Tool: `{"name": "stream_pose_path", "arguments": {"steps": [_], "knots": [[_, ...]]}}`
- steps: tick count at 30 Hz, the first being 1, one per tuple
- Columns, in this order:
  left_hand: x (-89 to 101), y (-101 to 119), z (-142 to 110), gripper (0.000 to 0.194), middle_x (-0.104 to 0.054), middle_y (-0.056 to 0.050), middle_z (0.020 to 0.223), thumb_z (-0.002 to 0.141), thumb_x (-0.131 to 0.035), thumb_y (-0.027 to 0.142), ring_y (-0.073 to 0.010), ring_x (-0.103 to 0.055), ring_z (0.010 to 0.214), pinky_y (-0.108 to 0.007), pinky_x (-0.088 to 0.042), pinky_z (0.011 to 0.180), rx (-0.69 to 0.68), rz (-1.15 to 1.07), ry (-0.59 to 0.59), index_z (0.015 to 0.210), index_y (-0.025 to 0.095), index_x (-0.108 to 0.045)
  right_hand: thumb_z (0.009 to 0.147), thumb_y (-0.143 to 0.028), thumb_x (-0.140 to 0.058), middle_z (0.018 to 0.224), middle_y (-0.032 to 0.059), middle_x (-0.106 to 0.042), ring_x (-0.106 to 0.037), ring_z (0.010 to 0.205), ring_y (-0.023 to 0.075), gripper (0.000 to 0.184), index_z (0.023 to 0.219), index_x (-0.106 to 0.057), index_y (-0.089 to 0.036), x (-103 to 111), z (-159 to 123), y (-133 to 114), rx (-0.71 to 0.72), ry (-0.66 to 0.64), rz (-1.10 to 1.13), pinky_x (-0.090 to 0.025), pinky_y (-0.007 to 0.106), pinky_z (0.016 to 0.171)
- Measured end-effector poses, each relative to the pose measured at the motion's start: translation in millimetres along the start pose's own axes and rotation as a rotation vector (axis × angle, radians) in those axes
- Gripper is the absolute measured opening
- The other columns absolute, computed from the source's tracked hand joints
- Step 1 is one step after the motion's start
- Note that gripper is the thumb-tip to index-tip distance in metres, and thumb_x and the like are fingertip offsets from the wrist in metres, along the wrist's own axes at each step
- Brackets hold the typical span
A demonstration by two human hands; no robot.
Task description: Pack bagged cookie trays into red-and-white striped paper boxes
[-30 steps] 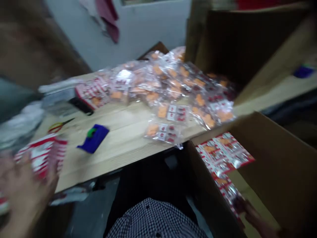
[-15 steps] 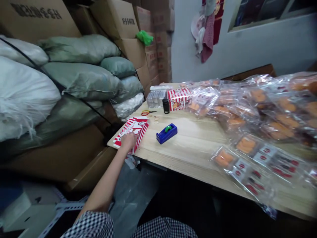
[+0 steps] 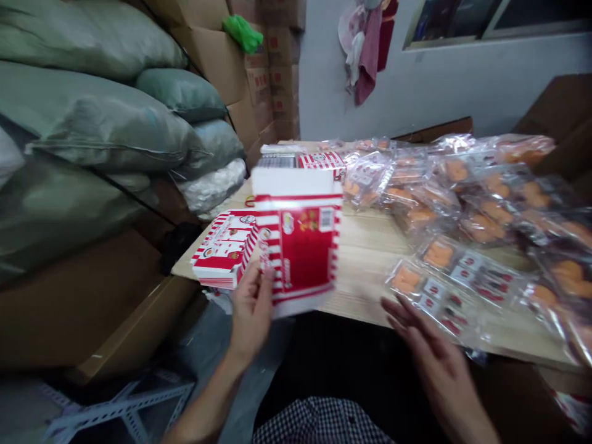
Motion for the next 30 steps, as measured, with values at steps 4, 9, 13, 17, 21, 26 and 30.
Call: {"name": "stream_pose_path", "arguments": {"steps": [4, 9, 13, 17, 21, 26, 30], "knots": [[-45.5, -34, -45, 0.041, -0.074, -0.011, 0.109, 0.095, -0.057, 0.045, -0.0232, -0.071, 0.094, -0.035, -0.057, 0.085, 0.336, -0.31, -0.336, 0.125, 0.018, -0.06, 0.088, -0.047, -0.072, 0.128, 0.0087, -0.07, -0.068, 0.114, 0.029, 0.062, 0.143, -0.051, -0.032, -29, 12, 23, -0.204, -0.023, 0.212, -0.057, 0.045, 0.095], [-52.8, -32, -38, 0.053, -0.056, -0.011, 0.141, 0.091, -0.067, 0.028, -0.0242, -0.056, 0.128, -0.045, -0.044, 0.111, -0.237, 0.168, -0.149, 0.14, 0.026, -0.047, 0.086, -0.045, -0.074, 0.108, 0.0073, -0.077, -0.076, 0.089, 0.0268, 0.044, 0.125, -0.065, -0.027, -8, 1, 30, -0.249, -0.082, 0.165, -0.063, 0.035, 0.071], [-48.4, -13, -8, 0.051, -0.059, -0.01, 0.132, 0.088, -0.071, 0.029, -0.0251, -0.055, 0.126, -0.048, -0.044, 0.111, -0.586, 0.444, -0.259, 0.135, 0.026, -0.051, 0.085, -0.043, -0.076, 0.096, 0.0062, -0.078, -0.076, 0.078, 0.0253, 0.04, 0.119, -0.068, -0.023, 17, -7, 40, -0.281, -0.122, 0.092, -0.062, 0.032, 0.064], [-49.0, -34, -10, 0.084, -0.041, -0.016, 0.153, 0.083, -0.075, 0.04, -0.0298, -0.043, 0.14, -0.054, -0.036, 0.115, -0.31, 0.36, -0.148, 0.151, 0.025, -0.029, 0.088, -0.038, -0.074, 0.109, 0.0047, -0.077, -0.076, 0.087, 0.0238, 0.044, 0.129, -0.06, -0.03, 23, -10, 49, -0.244, 0.052, 0.241, -0.063, 0.033, 0.071], [-70.6, -64, -50, 0.085, -0.041, -0.017, 0.156, 0.086, -0.07, 0.044, -0.0301, -0.044, 0.141, -0.049, -0.037, 0.116, 0.074, 0.178, -0.455, 0.155, 0.023, -0.025, 0.091, -0.039, -0.07, 0.126, 0.0057, -0.071, -0.072, 0.104, 0.025, 0.042, 0.13, -0.058, -0.031, 9, -12, 55, -0.214, 0.074, 0.271, -0.062, 0.036, 0.084], [-93.4, -57, -69, 0.071, -0.065, -0.01, 0.133, 0.086, -0.071, 0.042, -0.0232, -0.065, 0.116, -0.038, -0.05, 0.102, 0.252, 0.022, -0.49, 0.146, 0.023, -0.039, 0.091, -0.043, -0.068, 0.138, 0.0042, -0.063, -0.065, 0.119, 0.0255, 0.051, 0.138, -0.05, -0.033, -4, -13, 63, -0.172, 0.13, 0.171, -0.058, 0.039, 0.098], [-98.4, -47, -60, 0.07, -0.068, -0.007, 0.127, 0.074, -0.083, 0.041, -0.0216, -0.066, 0.111, -0.035, -0.052, 0.099, 0.255, 0.01, -0.519, 0.134, 0.022, -0.049, 0.089, -0.043, -0.07, 0.147, 0.004, -0.055, -0.056, 0.132, 0.026, 0.068, 0.149, -0.038, -0.035, -3, -15, 59, -0.161, 0.133, 0.089, -0.052, 0.041, 0.107]]}}
Point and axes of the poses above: each hand's wrist, its own z-axis towards the middle knuckle, its own x-axis out of the back of the hand, y = z × x, the point moved 1 cm from there along z, towards the middle knuckle
